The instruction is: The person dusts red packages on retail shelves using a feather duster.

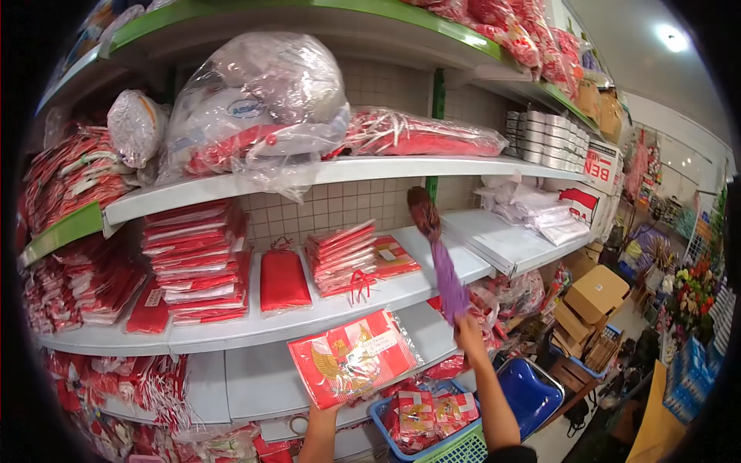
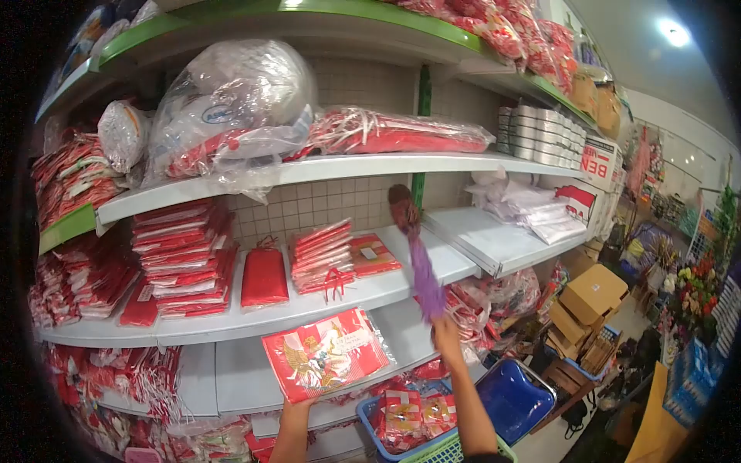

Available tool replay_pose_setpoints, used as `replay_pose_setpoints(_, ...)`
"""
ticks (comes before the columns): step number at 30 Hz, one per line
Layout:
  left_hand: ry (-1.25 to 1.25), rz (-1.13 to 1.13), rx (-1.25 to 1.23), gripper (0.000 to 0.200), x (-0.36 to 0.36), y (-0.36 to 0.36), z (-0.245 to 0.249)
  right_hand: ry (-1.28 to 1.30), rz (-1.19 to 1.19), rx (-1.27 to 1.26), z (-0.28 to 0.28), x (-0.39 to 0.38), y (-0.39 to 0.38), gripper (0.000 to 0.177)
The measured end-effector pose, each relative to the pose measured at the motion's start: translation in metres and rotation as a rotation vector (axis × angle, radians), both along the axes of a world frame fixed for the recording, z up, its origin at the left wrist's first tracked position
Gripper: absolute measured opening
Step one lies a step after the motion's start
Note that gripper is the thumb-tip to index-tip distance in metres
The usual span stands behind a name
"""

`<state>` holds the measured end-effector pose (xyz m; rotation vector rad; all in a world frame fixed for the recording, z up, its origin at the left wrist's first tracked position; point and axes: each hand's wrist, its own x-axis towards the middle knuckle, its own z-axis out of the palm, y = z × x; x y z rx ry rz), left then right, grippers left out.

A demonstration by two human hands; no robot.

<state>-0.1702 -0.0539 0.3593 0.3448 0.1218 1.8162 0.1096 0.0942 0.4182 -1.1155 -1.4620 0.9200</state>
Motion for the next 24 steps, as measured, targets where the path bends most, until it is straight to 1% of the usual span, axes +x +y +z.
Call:
replay_pose_setpoints(1, -0.006, 0.007, 0.006, 0.048, -0.002, -0.001, -0.002, -0.171, 0.01, 0.016, -0.033, 0.007, -0.018, 0.038)
replay_pose_setpoints(3, -0.028, 0.009, 0.017, 0.047, -0.005, -0.002, -0.009, -0.198, 0.297, -0.267, -0.067, 0.017, -0.077, 0.041)
replay_pose_setpoints(4, -0.038, 0.009, 0.021, 0.047, -0.006, -0.003, -0.013, -0.424, 0.244, -0.018, -0.103, 0.021, -0.105, 0.017)
replay_pose_setpoints(7, -0.065, -0.007, 0.039, 0.047, -0.006, -0.007, -0.026, -0.338, 0.17, -0.105, -0.117, 0.004, -0.172, 0.031)
replay_pose_setpoints(9, -0.085, -0.02, 0.066, 0.047, -0.004, -0.01, -0.038, -0.537, 0.217, 0.021, -0.133, 0.002, -0.194, 0.036)
replay_pose_setpoints(12, -0.138, -0.074, 0.163, 0.046, -0.005, -0.014, -0.067, -0.683, 0.222, 0.34, -0.092, -0.006, -0.214, 0.034)
replay_pose_setpoints(14, -0.161, -0.114, 0.176, 0.046, -0.005, -0.015, -0.081, -0.677, 0.14, 0.16, -0.107, -0.001, -0.21, 0.036)
replay_pose_setpoints(15, -0.139, -0.106, 0.077, 0.051, 0.004, -0.026, -0.051, -0.675, 0.103, 0.072, -0.117, 0.001, -0.206, 0.036)
replay_pose_setpoints(16, -0.118, -0.101, -0.021, 0.056, 0.013, -0.038, -0.022, -0.606, 0.059, 0.017, -0.128, 0.0, -0.204, 0.029)
replay_pose_setpoints(17, -0.11, -0.099, -0.035, 0.056, 0.014, -0.043, -0.014, -0.595, 0.092, 0.119, -0.125, -0.001, -0.207, 0.029)
replay_pose_setpoints(19, -0.11, -0.09, -0.024, 0.056, 0.012, -0.05, -0.017, -0.568, 0.168, 0.322, -0.106, -0.007, -0.213, 0.028)
replay_pose_setpoints(20, -0.111, -0.088, -0.022, 0.057, 0.011, -0.053, -0.02, -0.663, 0.187, 0.501, -0.093, -0.008, -0.219, 0.028)
replay_pose_setpoints(23, -0.113, -0.079, -0.021, 0.057, 0.005, -0.059, -0.029, -0.726, 0.192, 0.066, -0.08, -0.012, -0.221, 0.03)
replay_pose_setpoints(24, -0.118, -0.082, -0.021, 0.058, 0.004, -0.06, -0.032, -0.598, 0.197, -0.069, -0.076, -0.016, -0.217, 0.029)
